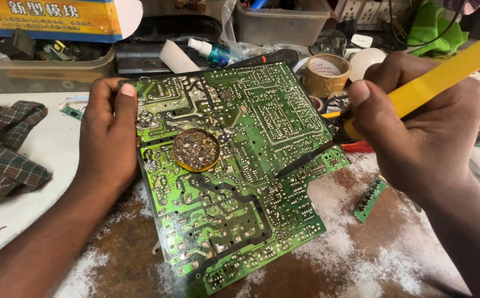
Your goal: The person uses a soldering iron to apply solder to various points on the back of a large green circuit board.
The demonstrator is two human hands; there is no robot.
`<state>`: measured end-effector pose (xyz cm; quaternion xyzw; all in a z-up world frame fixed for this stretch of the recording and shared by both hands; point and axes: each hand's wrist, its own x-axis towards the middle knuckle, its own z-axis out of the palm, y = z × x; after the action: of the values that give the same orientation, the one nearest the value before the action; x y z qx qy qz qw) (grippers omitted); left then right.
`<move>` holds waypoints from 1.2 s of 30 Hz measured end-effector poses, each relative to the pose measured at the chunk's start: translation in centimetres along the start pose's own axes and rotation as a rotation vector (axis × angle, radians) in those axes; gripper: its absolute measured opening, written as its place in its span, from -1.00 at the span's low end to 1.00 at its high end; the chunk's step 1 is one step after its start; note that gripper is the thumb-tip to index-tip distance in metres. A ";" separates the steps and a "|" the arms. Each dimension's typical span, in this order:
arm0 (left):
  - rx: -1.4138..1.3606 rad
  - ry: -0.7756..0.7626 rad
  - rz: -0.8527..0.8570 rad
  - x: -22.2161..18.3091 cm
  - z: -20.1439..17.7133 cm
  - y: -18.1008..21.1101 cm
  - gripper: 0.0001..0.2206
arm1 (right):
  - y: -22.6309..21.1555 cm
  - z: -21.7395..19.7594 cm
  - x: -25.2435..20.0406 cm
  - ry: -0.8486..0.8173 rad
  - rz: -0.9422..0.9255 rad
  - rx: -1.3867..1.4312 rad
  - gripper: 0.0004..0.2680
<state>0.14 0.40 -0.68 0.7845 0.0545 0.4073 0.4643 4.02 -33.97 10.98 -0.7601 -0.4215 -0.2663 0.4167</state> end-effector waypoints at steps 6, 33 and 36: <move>0.028 0.005 0.016 0.0 0.0 0.2 -0.78 | -0.2 -0.2 0.2 -0.013 -0.018 -0.011 -0.79; 0.017 -0.005 -0.012 0.1 0.0 -0.1 -0.81 | 2.5 1.3 -0.5 0.109 -0.048 0.152 -0.71; 0.003 -0.008 -0.010 0.0 -0.1 0.1 -0.81 | 2.8 1.4 -0.8 0.123 -0.051 0.169 -0.70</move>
<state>0.06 0.40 -0.59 0.7867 0.0571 0.4017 0.4653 6.07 -33.95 8.49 -0.6936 -0.4352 -0.2864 0.4975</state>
